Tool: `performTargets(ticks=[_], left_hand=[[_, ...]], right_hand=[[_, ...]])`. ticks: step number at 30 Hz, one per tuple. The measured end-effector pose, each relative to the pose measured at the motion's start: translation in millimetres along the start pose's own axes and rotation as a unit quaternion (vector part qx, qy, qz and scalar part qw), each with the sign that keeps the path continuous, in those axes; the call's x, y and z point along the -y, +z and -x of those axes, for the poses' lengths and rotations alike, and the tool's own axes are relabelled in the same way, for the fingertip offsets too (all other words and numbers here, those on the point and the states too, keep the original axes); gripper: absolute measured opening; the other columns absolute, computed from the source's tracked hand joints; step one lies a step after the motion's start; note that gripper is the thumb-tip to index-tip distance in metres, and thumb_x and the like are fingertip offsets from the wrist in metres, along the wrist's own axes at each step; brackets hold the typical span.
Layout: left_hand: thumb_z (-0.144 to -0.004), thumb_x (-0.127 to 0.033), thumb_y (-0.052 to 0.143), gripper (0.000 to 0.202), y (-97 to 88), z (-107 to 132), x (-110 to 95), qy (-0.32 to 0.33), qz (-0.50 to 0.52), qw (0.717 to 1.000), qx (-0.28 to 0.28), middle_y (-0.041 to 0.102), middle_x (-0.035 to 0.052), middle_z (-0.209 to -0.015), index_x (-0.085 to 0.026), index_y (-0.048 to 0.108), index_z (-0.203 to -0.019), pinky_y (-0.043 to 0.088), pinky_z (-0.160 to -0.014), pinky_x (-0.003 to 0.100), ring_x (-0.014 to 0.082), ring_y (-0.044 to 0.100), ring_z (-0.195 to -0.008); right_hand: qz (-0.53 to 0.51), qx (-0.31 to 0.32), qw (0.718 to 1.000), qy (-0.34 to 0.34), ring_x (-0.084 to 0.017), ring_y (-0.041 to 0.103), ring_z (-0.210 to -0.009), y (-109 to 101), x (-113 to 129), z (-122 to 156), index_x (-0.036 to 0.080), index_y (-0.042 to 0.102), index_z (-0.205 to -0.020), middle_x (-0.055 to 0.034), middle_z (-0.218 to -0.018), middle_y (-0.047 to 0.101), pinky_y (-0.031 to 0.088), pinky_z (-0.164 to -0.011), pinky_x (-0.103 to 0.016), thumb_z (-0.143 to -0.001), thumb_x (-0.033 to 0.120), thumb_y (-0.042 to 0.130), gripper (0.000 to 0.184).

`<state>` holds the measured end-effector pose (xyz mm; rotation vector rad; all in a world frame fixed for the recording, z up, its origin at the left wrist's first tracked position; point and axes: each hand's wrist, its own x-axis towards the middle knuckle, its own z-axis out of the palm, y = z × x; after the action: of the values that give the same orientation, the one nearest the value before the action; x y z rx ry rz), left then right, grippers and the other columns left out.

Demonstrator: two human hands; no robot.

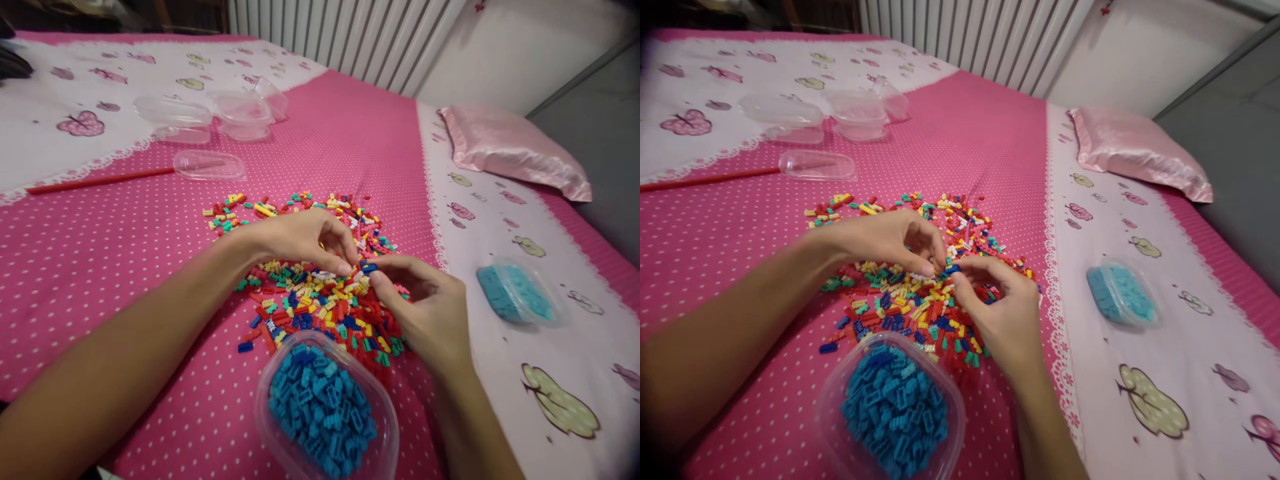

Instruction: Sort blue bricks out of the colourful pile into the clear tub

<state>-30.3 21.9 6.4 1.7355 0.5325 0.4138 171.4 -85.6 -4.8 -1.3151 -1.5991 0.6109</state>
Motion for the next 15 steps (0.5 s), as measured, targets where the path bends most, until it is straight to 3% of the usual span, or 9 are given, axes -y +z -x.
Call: performTargets(ticks=[2, 5, 8, 15], left_hand=[[-0.075, -0.024, 0.079, 0.020, -6.6, 1.4, 0.8, 0.005, -0.060, 0.997, -0.051, 0.073, 0.0024, -0.075, -0.012, 0.074, -0.091, 0.044, -0.062, 0.020, 0.0098, 0.063, -0.066], [-0.079, -0.024, 0.075, 0.019, -6.2, 0.8, 5.0, 0.002, -0.170, 0.977, -0.128, 0.072, 0.0026, -0.074, -0.011, 0.074, -0.093, 0.042, -0.060, 0.020, 0.0103, 0.062, -0.066], [-0.080, -0.017, 0.070, 0.015, 1.0, -1.0, 9.0, -0.009, -0.259, 0.958, -0.123, 0.072, 0.0029, -0.078, -0.011, 0.074, -0.093, 0.042, -0.061, 0.021, 0.0111, 0.062, -0.069], [-0.078, -0.003, 0.062, 0.024, 9.3, -2.1, 7.4, 0.005, -0.318, 0.940, -0.126, 0.074, 0.0050, -0.092, -0.010, 0.072, -0.099, 0.046, -0.071, 0.022, 0.0131, 0.066, -0.082]], right_hand=[[-0.005, 0.034, 0.999, -0.008, -0.018, 0.068, -0.075, -7.7, 4.6, -0.4, 0.025, 0.076, -0.094, -0.0017, -0.085, 0.074, 0.055, -0.067, -0.031, -0.086, 0.025, 0.072, 0.009], [0.016, 0.135, 0.987, -0.091, -0.019, 0.065, -0.091, -15.4, 18.6, 3.1, 0.032, 0.078, -0.092, -0.0018, -0.096, 0.067, 0.053, -0.078, -0.032, -0.083, 0.024, 0.077, 0.012], [0.052, 0.240, 0.957, -0.152, -0.019, 0.060, -0.091, -12.1, 32.7, 10.7, 0.035, 0.079, -0.091, -0.0022, -0.099, 0.058, 0.051, -0.078, -0.032, -0.081, 0.021, 0.079, 0.018], [0.085, 0.295, 0.934, -0.184, -0.024, 0.053, -0.102, 12.0, 38.2, 22.6, 0.035, 0.079, -0.095, -0.0049, -0.106, 0.056, 0.049, -0.088, -0.039, -0.084, 0.029, 0.078, 0.013]])
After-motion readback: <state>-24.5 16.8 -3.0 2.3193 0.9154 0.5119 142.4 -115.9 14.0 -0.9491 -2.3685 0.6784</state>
